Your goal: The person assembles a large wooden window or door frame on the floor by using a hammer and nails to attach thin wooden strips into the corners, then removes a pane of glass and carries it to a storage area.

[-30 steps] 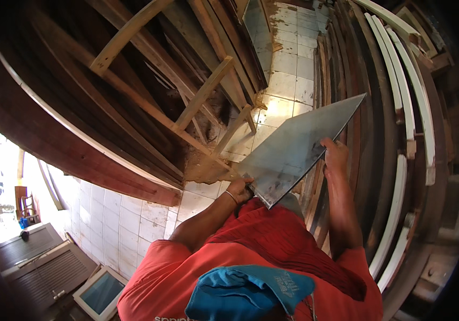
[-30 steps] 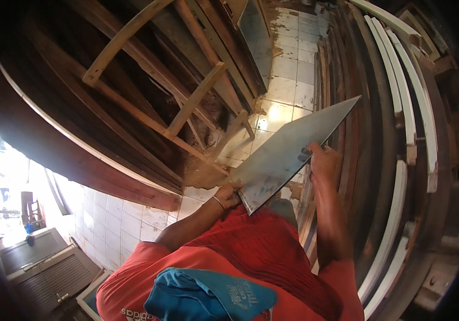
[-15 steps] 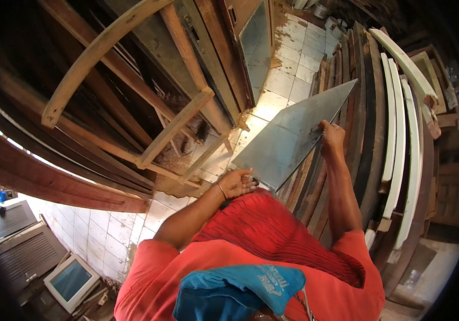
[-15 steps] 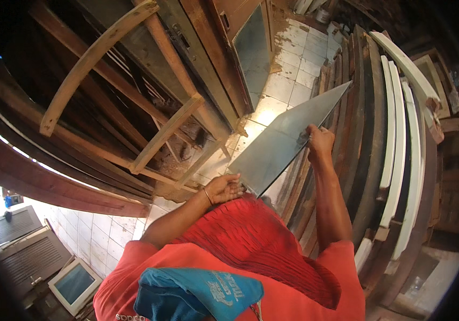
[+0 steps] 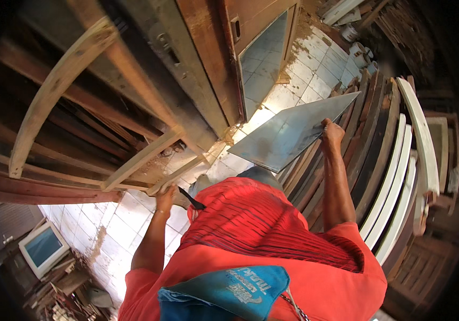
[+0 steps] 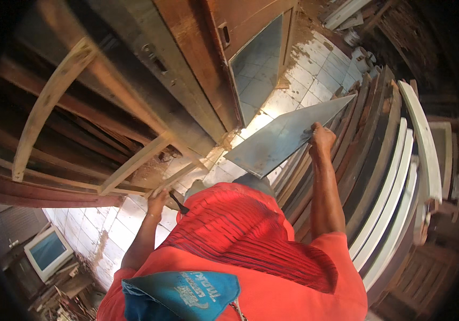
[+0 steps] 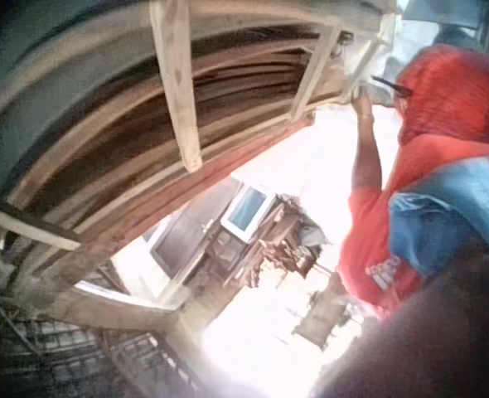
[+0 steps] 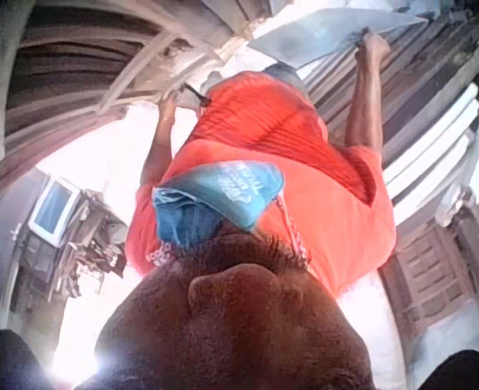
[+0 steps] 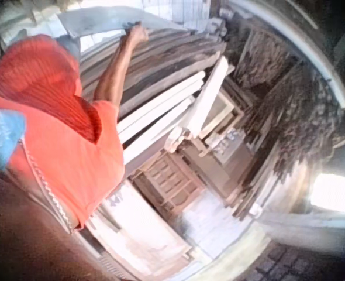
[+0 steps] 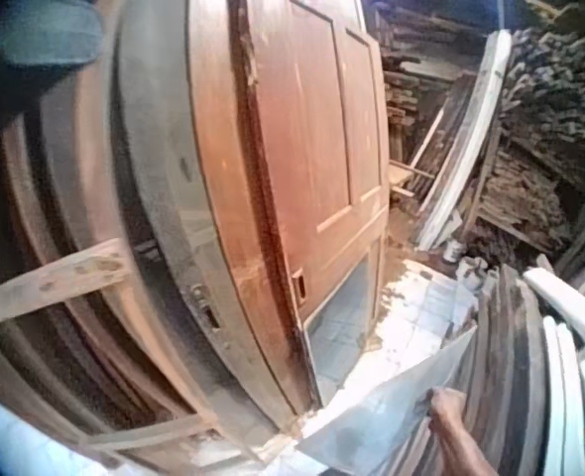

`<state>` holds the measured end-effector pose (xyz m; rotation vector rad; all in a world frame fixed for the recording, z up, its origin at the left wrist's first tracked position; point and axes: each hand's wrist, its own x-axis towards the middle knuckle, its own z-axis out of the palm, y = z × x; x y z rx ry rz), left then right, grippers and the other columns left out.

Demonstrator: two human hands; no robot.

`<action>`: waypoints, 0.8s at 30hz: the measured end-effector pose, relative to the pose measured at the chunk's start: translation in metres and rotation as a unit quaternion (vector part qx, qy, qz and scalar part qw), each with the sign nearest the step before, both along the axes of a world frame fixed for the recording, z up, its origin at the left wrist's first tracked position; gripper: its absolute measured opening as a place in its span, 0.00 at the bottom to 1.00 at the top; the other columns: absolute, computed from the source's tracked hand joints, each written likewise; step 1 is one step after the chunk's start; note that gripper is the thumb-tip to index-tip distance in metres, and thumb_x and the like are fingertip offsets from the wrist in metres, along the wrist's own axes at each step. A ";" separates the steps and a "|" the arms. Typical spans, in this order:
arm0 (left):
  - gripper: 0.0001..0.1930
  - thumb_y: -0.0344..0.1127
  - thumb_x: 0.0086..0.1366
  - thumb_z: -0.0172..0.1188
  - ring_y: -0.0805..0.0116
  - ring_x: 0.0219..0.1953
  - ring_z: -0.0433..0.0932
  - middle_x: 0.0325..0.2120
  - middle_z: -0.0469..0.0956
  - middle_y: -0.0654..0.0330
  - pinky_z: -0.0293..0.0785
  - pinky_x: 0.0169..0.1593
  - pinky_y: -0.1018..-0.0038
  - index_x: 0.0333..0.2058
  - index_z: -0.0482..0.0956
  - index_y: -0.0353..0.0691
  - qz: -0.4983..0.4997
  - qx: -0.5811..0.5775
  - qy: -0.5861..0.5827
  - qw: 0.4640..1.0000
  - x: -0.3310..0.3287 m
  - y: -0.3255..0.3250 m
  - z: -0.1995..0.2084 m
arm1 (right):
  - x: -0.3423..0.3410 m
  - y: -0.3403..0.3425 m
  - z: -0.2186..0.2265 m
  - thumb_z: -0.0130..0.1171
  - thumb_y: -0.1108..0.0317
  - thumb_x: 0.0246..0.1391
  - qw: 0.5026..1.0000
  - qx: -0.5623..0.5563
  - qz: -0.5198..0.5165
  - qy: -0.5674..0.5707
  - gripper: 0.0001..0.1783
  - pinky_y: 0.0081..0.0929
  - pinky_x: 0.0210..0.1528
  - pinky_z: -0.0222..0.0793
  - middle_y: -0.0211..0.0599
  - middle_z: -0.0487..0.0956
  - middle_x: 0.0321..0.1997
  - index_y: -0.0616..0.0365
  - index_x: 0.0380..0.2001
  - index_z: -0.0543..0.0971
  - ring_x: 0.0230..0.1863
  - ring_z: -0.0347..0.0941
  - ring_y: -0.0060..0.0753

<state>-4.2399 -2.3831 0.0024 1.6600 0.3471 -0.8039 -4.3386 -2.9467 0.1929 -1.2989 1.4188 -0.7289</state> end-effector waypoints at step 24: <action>0.21 0.42 0.61 0.62 0.66 0.29 0.79 0.33 0.79 0.58 0.70 0.25 0.76 0.51 0.73 0.42 0.301 0.150 0.248 0.909 -0.259 -0.220 0.017 | 0.163 -0.308 -0.130 0.59 0.77 0.44 0.984 0.075 0.157 0.040 0.08 0.34 0.16 0.70 0.38 0.73 0.18 0.70 0.17 0.73 0.16 0.69 0.31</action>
